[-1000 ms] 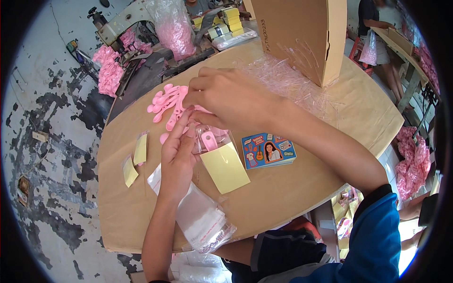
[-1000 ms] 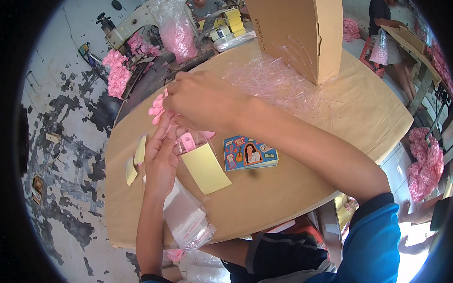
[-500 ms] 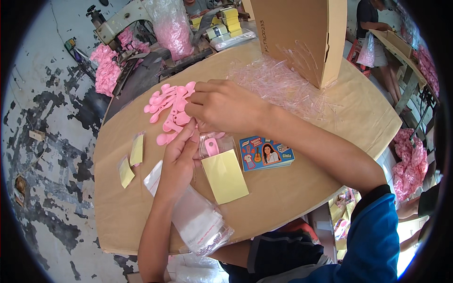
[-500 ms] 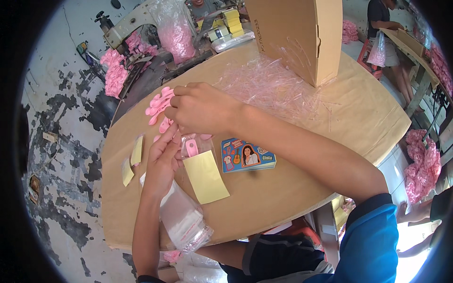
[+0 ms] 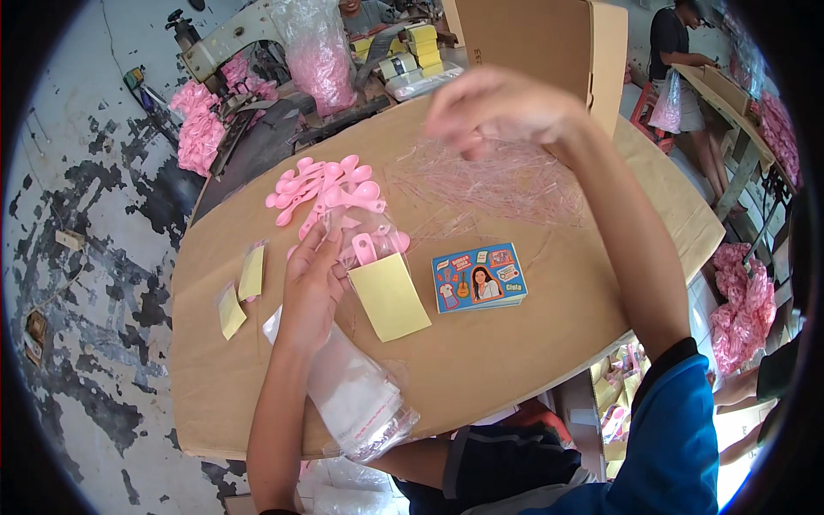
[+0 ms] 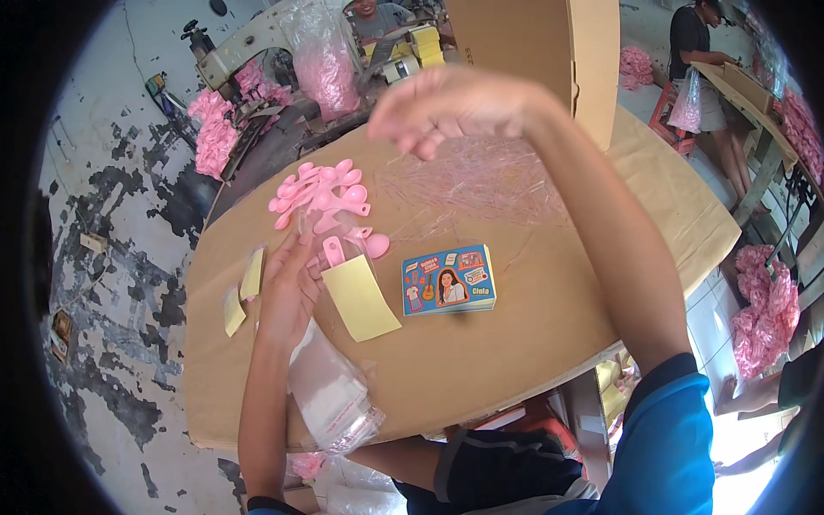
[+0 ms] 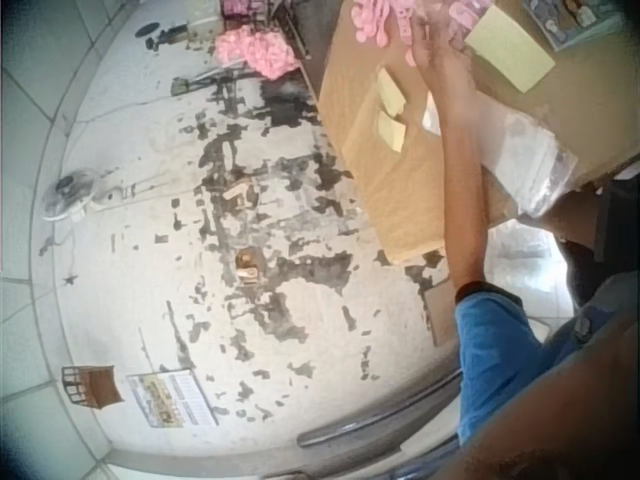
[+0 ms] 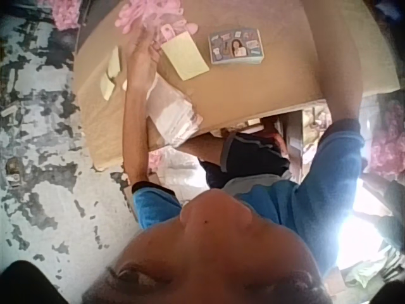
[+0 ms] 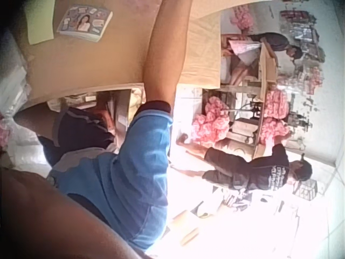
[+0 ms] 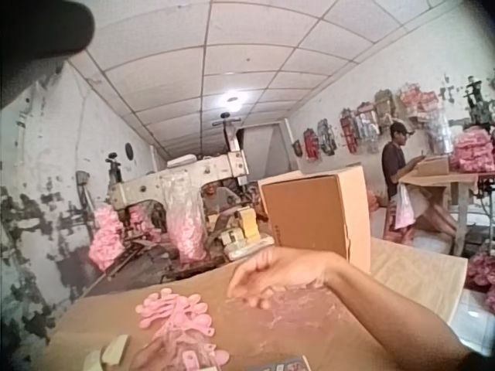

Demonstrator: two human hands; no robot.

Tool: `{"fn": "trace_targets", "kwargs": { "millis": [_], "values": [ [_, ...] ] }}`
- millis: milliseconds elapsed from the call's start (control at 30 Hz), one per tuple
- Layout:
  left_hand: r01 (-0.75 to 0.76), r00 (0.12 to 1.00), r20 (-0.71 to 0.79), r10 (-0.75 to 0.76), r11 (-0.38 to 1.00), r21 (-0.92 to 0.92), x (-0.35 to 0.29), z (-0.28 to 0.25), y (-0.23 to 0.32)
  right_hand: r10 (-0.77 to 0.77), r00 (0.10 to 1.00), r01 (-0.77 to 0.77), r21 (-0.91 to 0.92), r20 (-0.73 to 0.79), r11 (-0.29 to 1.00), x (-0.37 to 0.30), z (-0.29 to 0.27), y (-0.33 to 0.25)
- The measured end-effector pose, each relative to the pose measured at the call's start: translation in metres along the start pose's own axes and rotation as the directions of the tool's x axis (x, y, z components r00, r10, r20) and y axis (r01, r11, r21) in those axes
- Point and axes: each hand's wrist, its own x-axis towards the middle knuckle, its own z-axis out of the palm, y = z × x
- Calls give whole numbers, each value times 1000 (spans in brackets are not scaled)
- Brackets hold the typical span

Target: The person opens plastic bags and places a pink spoon, a yellow card, and a sticker inside each one. After repeating this process several times, they gather pink plastic scraps from the table and roll them into a ball.

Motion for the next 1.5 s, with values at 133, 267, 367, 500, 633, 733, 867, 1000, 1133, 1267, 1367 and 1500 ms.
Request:
{"fn": "trace_targets", "kwargs": {
  "millis": [133, 267, 367, 500, 633, 733, 867, 1000, 1133, 1267, 1367, 1500],
  "values": [
    [15, 999, 47, -16, 1000, 22, 6, -2, -2, -331, 881, -233, -918, -339, 321, 16, -14, 52],
    [38, 999, 36, -40, 998, 39, 4, -2, 2, -168, 889, -262, -773, -427, 578, 21, 23, 14],
    [32, 999, 45, -31, 1000, -2, 0, 5, 4, -116, 925, -145, -620, -361, 771, 24, 45, 11],
    [44, 999, 29, -45, 999, 24, -2, 0, 2, 68, 966, -181, -468, -248, 865, 9, 108, 27],
    [1, 999, 47, -3, 999, 33, 0, 5, -4, -100, 970, -4, -429, -220, 903, 11, 112, 54],
    [32, 999, 4, -32, 998, 53, -3, 3, 1, -36, 960, -45, -279, -277, 959, 13, 116, 51],
    [20, 1000, 18, -21, 998, 59, -1, -3, -4, -126, 949, 58, -235, -289, 970, 17, 118, 67],
    [3, 999, -36, -3, 1000, 4, 3, 10, -8, -187, 951, 123, -252, -246, 960, 13, 112, 67],
    [-29, 996, 89, 21, 996, 82, 1, -12, -13, -149, 976, 91, -326, -158, 941, 8, 109, 49],
    [-30, 995, 97, 19, 994, 108, 1, -7, -4, -45, 965, -12, -211, -260, 977, 8, 113, 48],
    [-61, 996, 68, 51, 985, 159, -3, -6, 2, -47, 964, -3, -189, -261, 982, 11, 114, 54],
    [-63, 998, 36, 59, 992, 110, -2, -17, -4, -95, 964, 58, -153, -247, 987, 15, 115, 68]
  ]
}}
